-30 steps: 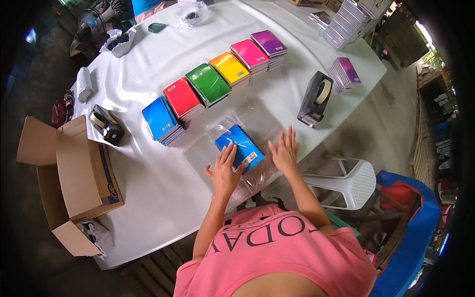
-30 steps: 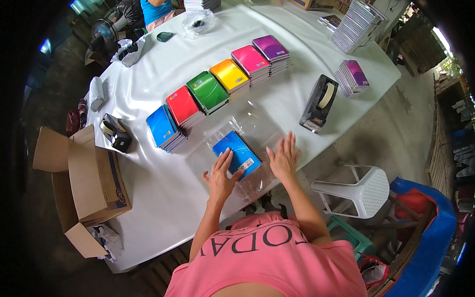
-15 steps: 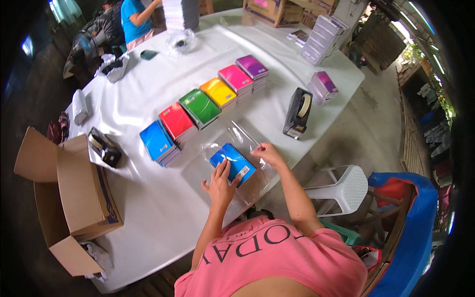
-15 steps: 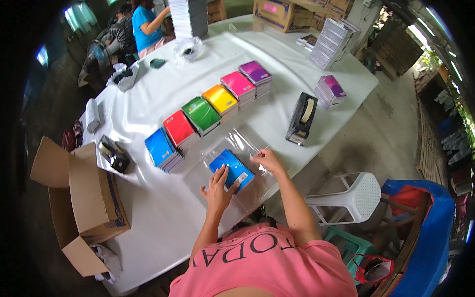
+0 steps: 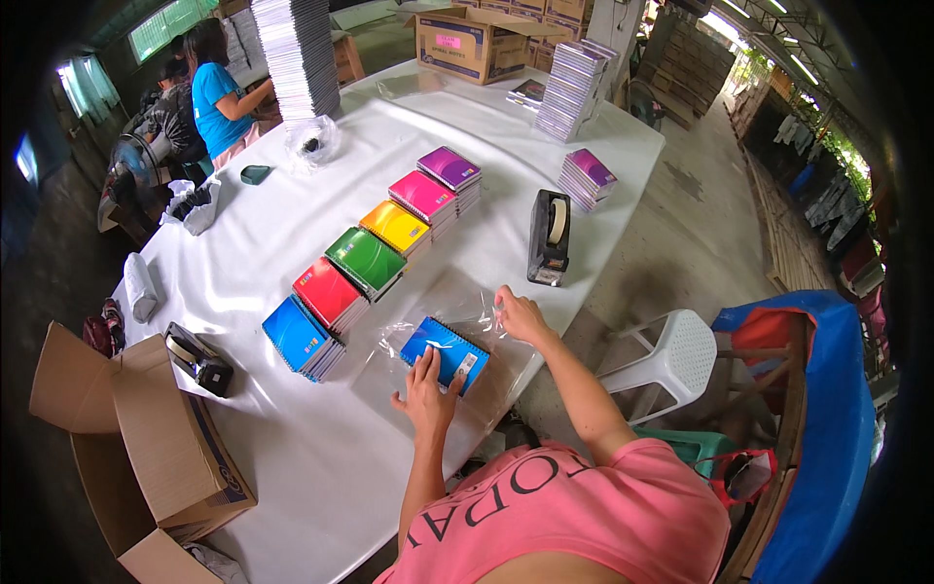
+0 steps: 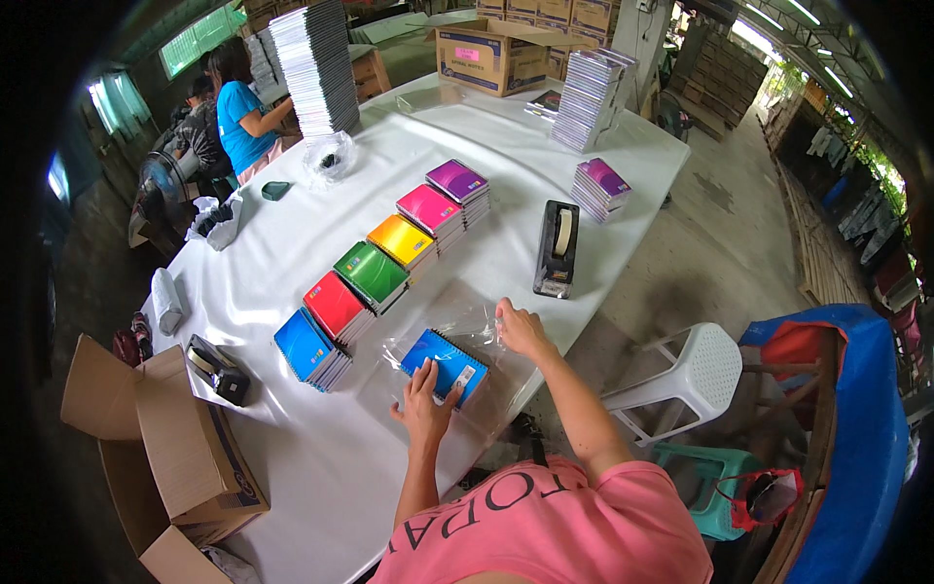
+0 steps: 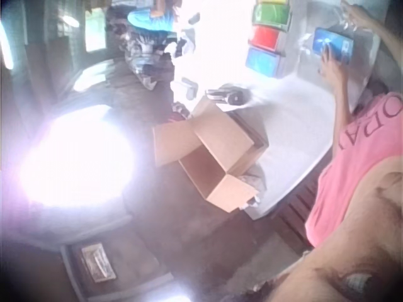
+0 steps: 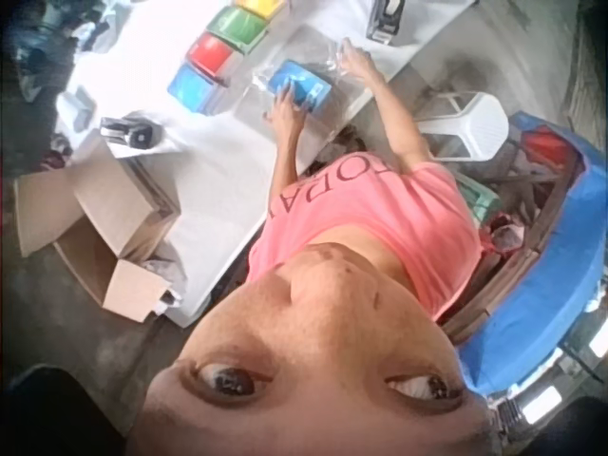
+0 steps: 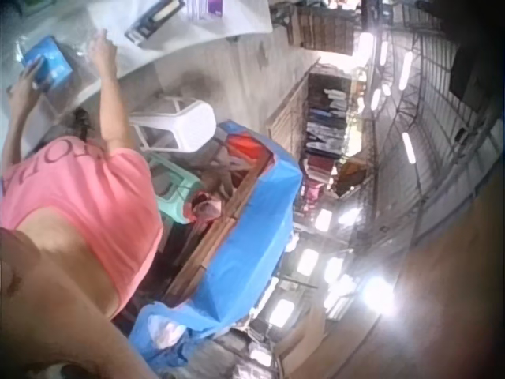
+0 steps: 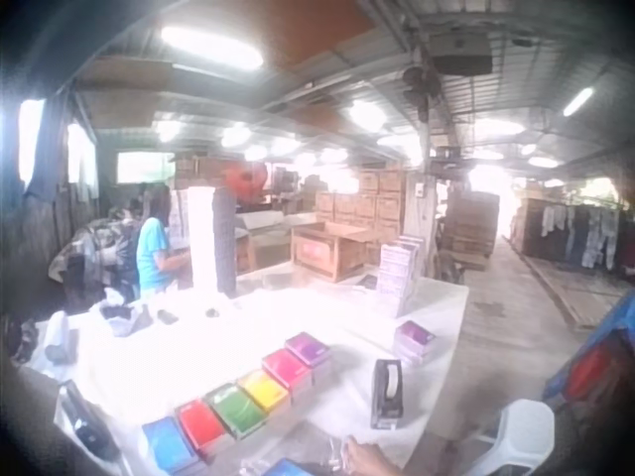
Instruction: The person picks up notebooks of various colors, places them into plastic sleeves, applies tape from a dispenser to seal the bags, and stacks the packaged sets.
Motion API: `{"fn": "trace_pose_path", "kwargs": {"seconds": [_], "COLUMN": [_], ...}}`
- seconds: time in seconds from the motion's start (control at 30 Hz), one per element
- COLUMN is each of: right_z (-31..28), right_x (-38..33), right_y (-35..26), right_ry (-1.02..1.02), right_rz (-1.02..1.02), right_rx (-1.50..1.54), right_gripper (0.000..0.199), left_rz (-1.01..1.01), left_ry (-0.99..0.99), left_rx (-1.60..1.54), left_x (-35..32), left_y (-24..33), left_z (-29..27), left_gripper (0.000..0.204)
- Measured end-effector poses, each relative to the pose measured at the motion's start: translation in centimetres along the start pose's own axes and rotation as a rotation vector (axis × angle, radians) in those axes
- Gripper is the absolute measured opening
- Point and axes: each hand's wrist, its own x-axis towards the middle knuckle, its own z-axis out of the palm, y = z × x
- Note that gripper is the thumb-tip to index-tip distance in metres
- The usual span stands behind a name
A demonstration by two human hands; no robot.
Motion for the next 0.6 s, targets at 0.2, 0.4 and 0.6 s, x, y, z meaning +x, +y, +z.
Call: {"fn": "trace_pose_path", "kwargs": {"seconds": [0.2, 0.4, 0.6], "right_z": [0.2, -1.7, 4.6], "right_x": [-0.5, -2.5, -2.9], "right_y": [-0.2, -2.4, -1.3], "right_ry": [-0.009, 0.349, 0.021], "right_rz": [-0.017, -0.539, -0.255], "right_rx": [-0.201, -0.039, 0.675], "right_gripper": [0.013, 0.011, 0.049], "left_rz": [0.011, -0.037, -0.105], "left_ry": [0.019, -0.021, -0.101], "left_rx": [-0.002, 0.134, 0.252], "left_x": [0.0, 0.7, 1.8], "left_y": [0.4, 1.6, 4.2], "left_z": [0.1, -0.8, -1.8], "left_gripper": [0.063, 0.064, 0.092]}}
